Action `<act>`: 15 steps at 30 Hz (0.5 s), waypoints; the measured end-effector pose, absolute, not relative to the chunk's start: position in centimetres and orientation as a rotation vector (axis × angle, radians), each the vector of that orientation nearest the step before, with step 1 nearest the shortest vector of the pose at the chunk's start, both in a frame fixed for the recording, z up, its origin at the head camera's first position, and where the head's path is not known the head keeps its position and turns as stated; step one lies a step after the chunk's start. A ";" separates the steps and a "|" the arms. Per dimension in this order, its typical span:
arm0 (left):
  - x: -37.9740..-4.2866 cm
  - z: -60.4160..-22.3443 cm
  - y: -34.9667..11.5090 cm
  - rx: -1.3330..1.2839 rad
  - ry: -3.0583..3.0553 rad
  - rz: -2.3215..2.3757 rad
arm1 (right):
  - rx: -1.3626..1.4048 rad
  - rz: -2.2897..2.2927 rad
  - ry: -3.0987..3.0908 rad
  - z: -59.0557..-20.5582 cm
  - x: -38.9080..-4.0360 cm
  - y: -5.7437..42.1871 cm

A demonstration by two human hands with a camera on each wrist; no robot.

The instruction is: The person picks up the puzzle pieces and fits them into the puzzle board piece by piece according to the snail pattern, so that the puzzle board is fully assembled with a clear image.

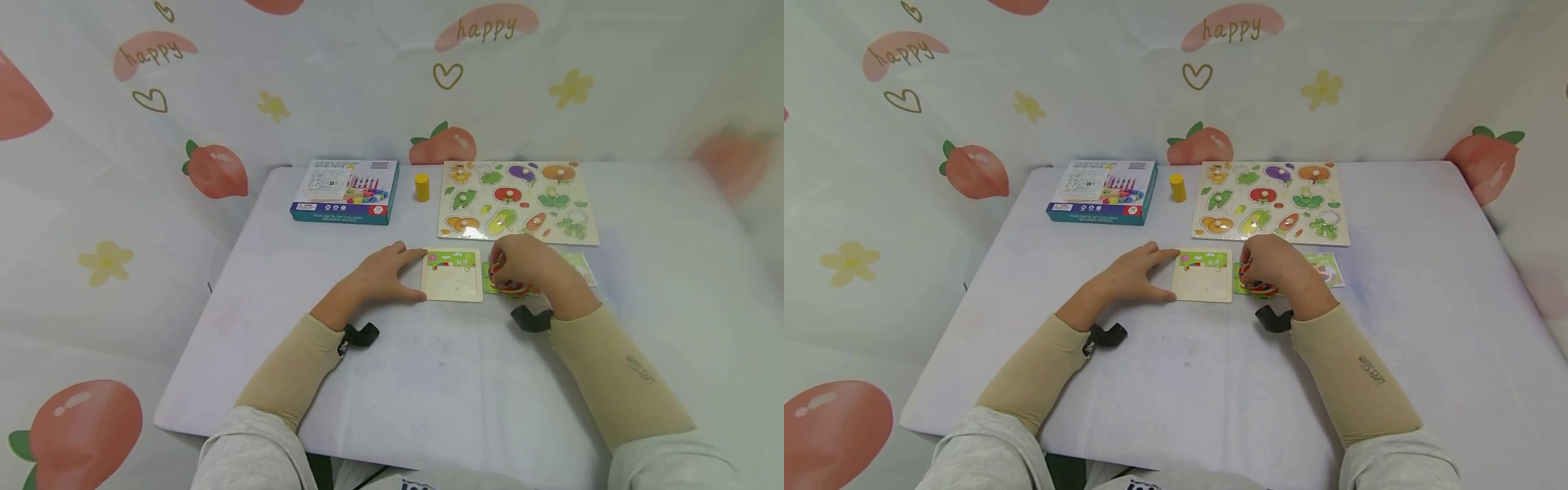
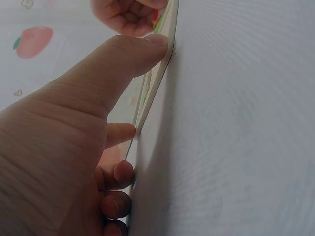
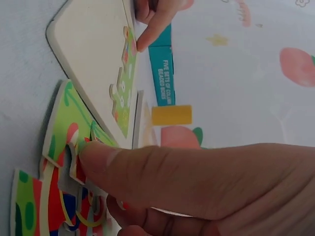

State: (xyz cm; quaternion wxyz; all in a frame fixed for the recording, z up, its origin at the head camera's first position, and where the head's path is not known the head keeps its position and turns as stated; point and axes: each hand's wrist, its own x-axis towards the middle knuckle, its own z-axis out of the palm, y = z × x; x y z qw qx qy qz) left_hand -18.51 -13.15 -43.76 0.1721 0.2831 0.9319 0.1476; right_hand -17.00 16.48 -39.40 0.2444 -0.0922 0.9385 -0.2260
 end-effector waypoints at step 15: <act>-18.5 -43.8 -13.2 0.800 2.645 0.412 | -0.328 -0.642 2.651 -36.5 -16.3 17.9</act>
